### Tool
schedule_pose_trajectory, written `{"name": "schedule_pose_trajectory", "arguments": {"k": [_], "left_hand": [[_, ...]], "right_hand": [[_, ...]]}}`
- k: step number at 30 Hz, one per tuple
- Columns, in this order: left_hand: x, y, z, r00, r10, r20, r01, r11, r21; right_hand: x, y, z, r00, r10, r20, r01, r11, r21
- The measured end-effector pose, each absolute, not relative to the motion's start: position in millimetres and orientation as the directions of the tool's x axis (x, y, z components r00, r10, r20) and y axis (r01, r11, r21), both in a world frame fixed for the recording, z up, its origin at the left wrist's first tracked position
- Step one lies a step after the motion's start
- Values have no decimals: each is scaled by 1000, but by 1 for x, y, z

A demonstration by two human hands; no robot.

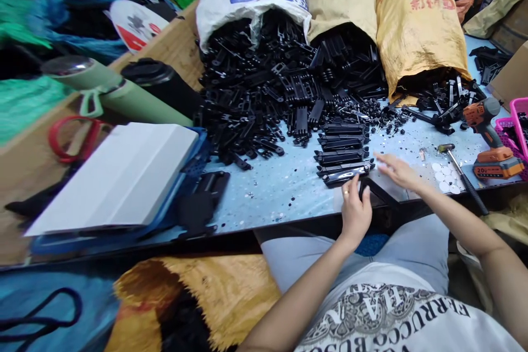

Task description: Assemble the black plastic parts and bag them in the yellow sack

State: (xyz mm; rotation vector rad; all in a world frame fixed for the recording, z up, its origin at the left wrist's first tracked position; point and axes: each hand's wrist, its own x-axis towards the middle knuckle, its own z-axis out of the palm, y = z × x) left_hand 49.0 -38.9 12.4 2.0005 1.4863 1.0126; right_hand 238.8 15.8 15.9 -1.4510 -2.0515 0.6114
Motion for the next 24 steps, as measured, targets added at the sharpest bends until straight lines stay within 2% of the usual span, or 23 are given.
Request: {"name": "schedule_pose_trajectory", "arguments": {"k": [2, 4, 5, 6, 8, 10, 13, 16, 18, 20, 22, 24], "left_hand": [[47, -37, 12, 361, 882, 303, 695, -471, 543], [47, -33, 16, 676, 694, 249, 606, -715, 348], [47, -29, 19, 779, 595, 199, 536, -796, 283], [48, -26, 22, 832, 534, 150, 494, -837, 235], [48, -20, 27, 831, 547, 98, 529, -833, 163], [47, -15, 29, 769, 632, 100, 622, -775, 115], [41, -9, 27, 674, 734, 86, 730, -680, 76], [38, -2, 20, 648, 761, 31, 756, -647, 102], [38, 2, 13, 689, 725, 16, 713, -681, 167], [41, 6, 8, 734, 679, 15, 660, -718, 219], [44, 9, 5, 747, 665, 15, 644, -729, 233], [49, 10, 5, 737, 676, 15, 655, -720, 228]], "right_hand": [[271, 61, 19, -63, 982, 179, 886, 137, -443], [305, 103, 22, 176, 959, 223, 970, -131, -205], [321, 120, 23, 237, 948, 213, 971, -221, -96], [335, 133, 24, 263, 947, 184, 964, -266, -7], [354, 148, 25, 261, 958, 118, 956, -273, 103], [362, 151, 27, 221, 971, 88, 964, -231, 130], [357, 135, 27, 119, 986, 116, 984, -133, 118], [346, 94, 17, -194, 967, 163, 981, 190, 41], [339, 55, 7, -423, 895, 140, 901, 432, -38], [333, 16, -2, -534, 842, 70, 835, 539, -113], [325, -13, -6, -435, 899, 58, 886, 439, -147], [312, -27, -5, -141, 988, 60, 978, 148, -147]]}}
